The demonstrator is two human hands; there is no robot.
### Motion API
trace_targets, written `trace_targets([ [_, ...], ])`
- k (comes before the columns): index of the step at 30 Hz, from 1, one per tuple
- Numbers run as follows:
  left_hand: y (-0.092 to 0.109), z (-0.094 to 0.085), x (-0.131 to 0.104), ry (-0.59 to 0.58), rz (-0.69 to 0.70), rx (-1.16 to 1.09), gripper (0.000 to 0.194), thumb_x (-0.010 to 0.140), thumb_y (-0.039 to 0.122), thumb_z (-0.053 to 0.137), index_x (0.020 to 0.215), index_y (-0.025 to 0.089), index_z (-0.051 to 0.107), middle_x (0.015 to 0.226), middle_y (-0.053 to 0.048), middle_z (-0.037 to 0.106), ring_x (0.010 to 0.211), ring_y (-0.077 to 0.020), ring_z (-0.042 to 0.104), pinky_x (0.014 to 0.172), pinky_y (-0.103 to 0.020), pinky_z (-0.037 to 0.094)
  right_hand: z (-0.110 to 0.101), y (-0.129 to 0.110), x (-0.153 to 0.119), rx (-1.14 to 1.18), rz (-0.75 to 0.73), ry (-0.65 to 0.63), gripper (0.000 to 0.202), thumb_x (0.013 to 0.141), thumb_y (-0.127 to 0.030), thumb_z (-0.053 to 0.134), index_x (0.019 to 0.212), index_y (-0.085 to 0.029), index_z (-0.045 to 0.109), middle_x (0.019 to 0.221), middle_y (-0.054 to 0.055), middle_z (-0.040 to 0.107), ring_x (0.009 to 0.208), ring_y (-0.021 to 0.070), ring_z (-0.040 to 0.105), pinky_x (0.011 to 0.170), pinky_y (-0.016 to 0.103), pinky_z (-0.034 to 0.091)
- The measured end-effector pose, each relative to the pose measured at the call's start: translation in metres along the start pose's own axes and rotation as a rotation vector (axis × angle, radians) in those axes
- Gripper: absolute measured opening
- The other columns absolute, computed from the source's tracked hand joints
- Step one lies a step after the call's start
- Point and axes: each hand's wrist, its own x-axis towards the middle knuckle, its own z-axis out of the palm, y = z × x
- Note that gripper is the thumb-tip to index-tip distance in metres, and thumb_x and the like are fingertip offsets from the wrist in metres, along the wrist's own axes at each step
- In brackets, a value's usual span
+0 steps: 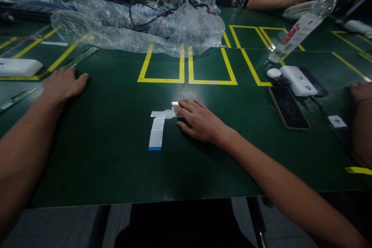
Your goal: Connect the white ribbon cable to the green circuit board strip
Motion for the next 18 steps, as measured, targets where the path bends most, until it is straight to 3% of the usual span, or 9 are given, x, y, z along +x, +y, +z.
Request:
trace_targets([
  [2,0.000,0.000,0.003,0.105,-0.111,0.081,0.111,0.089,0.089,0.011,0.152,0.000,0.033,0.163,-0.019,0.032,0.139,-0.0547,0.034,0.105,-0.069,0.034,0.000,0.000,0.000,0.002,0.006,0.001,0.056,0.104,-0.038,0.052,0.155,-0.015,0.046,0.165,0.016,0.040,0.154,0.0321,0.033,0.127,0.057,0.026],
  [4,0.009,0.002,0.004,0.136,-0.064,0.154,0.100,0.095,0.081,0.011,0.150,0.001,0.037,0.155,-0.019,0.045,0.134,-0.0479,0.044,0.104,-0.064,0.041,-0.001,0.000,0.000,0.002,0.011,-0.001,0.056,0.104,-0.037,0.052,0.155,-0.016,0.046,0.166,0.015,0.040,0.154,0.0314,0.033,0.127,0.056,0.025],
  [6,0.027,0.006,0.002,0.136,0.052,0.222,0.090,0.101,0.072,0.012,0.152,0.001,0.036,0.153,-0.019,0.048,0.136,-0.0441,0.045,0.108,-0.062,0.042,-0.002,-0.001,0.001,-0.003,0.014,-0.008,0.056,0.104,-0.037,0.052,0.155,-0.016,0.045,0.166,0.015,0.040,0.154,0.0309,0.033,0.127,0.055,0.025],
  [13,0.104,0.018,-0.026,0.150,0.378,0.311,0.080,0.110,0.055,0.016,0.156,-0.009,0.031,0.161,-0.029,0.032,0.148,-0.0426,0.034,0.121,-0.060,0.028,-0.001,-0.001,0.002,0.007,-0.001,0.004,0.054,0.103,-0.035,0.052,0.153,-0.015,0.048,0.165,0.016,0.041,0.153,0.0327,0.035,0.126,0.057,0.027],
  [18,0.151,0.030,-0.055,0.125,0.595,0.297,0.076,0.108,0.056,0.021,0.161,0.004,0.034,0.164,-0.019,0.034,0.152,-0.0357,0.032,0.125,-0.052,0.026,0.002,-0.001,0.003,-0.014,0.013,0.019,0.054,0.103,-0.037,0.051,0.154,-0.017,0.048,0.165,0.013,0.042,0.154,0.0312,0.034,0.126,0.054,0.028],
])
